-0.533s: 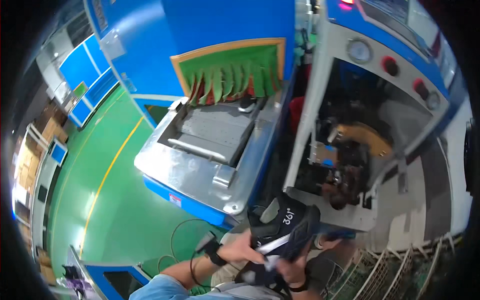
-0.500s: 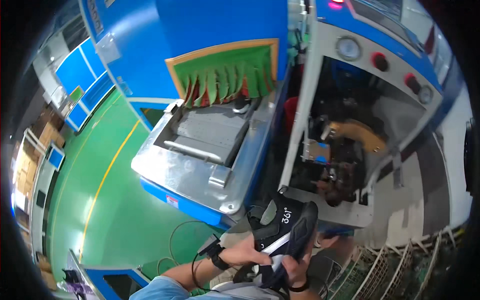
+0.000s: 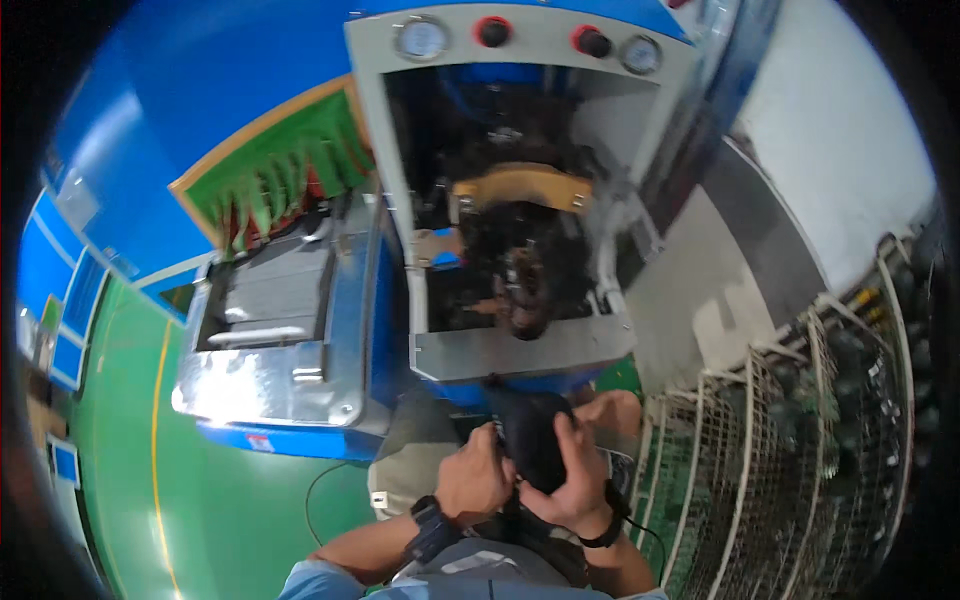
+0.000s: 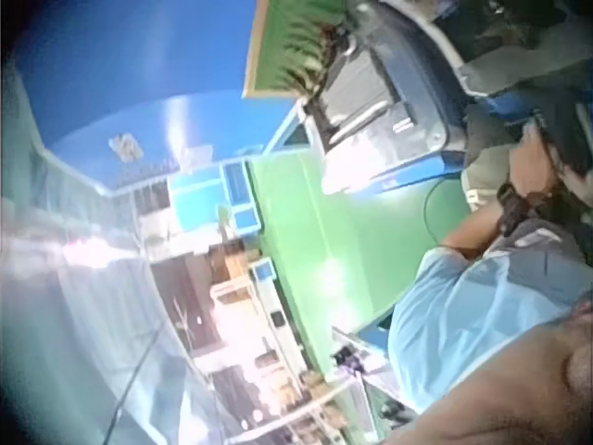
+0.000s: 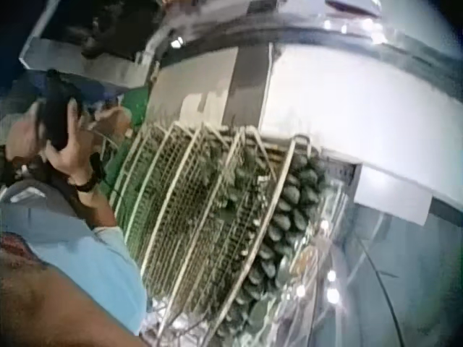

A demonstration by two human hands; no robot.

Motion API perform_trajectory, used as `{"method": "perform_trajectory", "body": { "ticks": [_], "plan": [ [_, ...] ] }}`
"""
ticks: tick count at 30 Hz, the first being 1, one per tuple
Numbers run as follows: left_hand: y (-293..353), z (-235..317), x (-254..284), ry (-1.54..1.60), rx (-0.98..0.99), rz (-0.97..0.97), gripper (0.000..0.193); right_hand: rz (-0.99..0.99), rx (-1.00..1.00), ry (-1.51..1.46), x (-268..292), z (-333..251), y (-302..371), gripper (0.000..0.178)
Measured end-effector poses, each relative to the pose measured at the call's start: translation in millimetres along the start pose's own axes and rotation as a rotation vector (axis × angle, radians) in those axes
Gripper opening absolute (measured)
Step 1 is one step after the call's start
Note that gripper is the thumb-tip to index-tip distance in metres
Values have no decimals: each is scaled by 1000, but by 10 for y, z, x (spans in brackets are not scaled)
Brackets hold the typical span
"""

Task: Manually loading shoe lasts and sneaker uppers into a lasting or shaping machine for production.

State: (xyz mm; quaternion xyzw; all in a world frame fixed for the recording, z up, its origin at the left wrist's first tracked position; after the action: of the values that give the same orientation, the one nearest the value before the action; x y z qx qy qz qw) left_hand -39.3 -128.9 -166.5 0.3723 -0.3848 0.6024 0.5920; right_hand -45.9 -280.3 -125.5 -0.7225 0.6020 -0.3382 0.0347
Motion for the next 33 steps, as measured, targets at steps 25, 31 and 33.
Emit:
{"method": "perform_trajectory", "body": {
  "ticks": [25,31,33],
  "plan": [
    [-350,-627,322,427,-237,20,23,66,-282,-435,759,-291,-2060,85],
    [-228,-457,-162,323,-363,-145,22,-199,-362,154,569,-120,-2806,82],
    [-207,-395,-282,323,-402,-174,23,-302,-408,242,457,-55,-2957,82]
  ]
}}
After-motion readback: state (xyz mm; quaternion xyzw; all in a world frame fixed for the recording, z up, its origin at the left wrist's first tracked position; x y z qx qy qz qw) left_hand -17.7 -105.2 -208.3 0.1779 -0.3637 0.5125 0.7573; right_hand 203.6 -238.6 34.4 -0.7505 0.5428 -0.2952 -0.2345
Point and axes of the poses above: each hand's wrist, its own y-axis away from the middle knuckle, its own x-axis out of the back of the hand, z = x × y, the point moved 9 cm from there along -y, towards the middle knuckle, and after that the axes turned 14 degrees about -y, right-handed, at the moved point
